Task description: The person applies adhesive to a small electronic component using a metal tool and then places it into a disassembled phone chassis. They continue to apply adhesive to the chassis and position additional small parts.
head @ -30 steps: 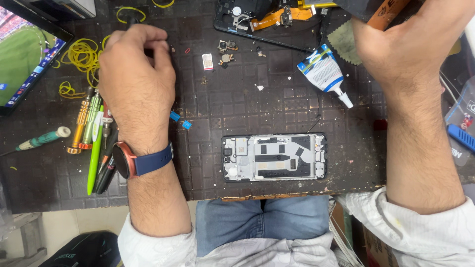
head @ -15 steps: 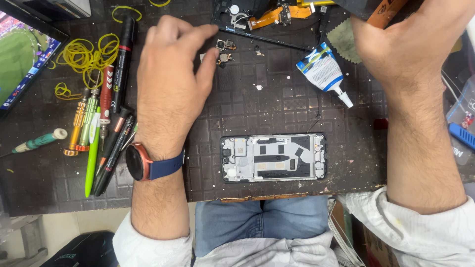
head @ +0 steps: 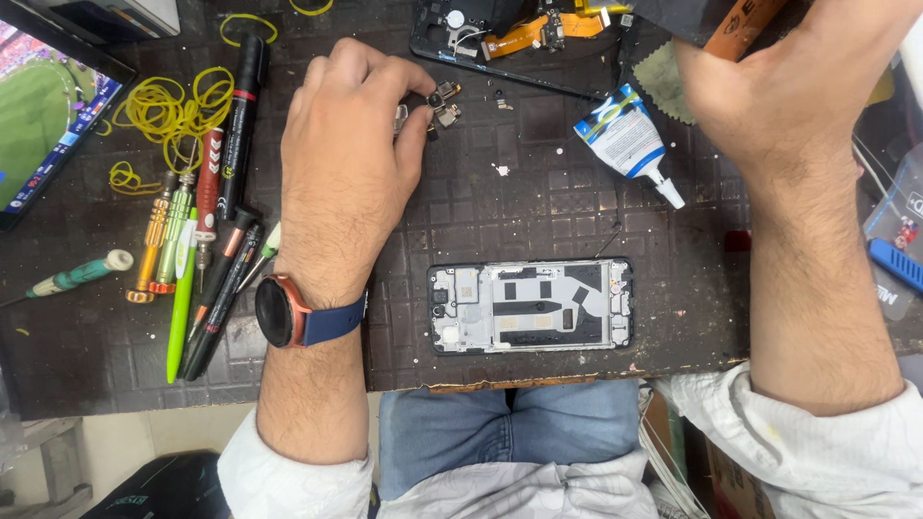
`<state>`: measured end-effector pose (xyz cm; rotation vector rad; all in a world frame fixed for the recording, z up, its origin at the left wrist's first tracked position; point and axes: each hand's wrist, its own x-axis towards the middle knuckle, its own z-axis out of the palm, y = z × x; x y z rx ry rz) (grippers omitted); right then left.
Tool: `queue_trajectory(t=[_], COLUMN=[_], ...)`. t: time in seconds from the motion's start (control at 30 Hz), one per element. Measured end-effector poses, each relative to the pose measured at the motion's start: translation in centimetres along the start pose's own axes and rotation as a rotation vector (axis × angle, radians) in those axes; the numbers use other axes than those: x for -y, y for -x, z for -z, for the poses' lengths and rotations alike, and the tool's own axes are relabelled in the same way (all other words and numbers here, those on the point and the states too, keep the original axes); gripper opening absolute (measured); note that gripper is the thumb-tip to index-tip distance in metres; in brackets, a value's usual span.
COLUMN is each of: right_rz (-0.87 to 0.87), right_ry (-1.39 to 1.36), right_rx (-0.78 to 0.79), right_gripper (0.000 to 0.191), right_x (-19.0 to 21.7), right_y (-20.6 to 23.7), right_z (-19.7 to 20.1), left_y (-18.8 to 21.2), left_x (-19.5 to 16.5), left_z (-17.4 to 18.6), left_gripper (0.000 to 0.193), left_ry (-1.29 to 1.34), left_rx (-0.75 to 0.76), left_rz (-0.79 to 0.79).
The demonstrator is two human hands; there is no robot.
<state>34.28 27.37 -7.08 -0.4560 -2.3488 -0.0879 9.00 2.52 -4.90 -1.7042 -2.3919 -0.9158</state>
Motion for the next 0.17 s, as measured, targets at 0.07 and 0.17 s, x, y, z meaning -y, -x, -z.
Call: queue_trajectory(t=[0.07,0.17], right_rz=[0.01,0.039], right_ry=[0.026,0.047], right_rx=[-0.005,0.003], right_gripper=[0.031,0.033], right_x=[-0.01,-0.04], right_y=[0.02,-0.06], right_z=[-0.02,0.08], left_y=[0.0,0.22], left_x=[0.02,0.12], left_z=[-0.05,-0.11], left_gripper=[0.018,0.019], left_ry=[0.0,-0.01], left_rx=[0.0,0.007], left_rz=[0.002,0.006])
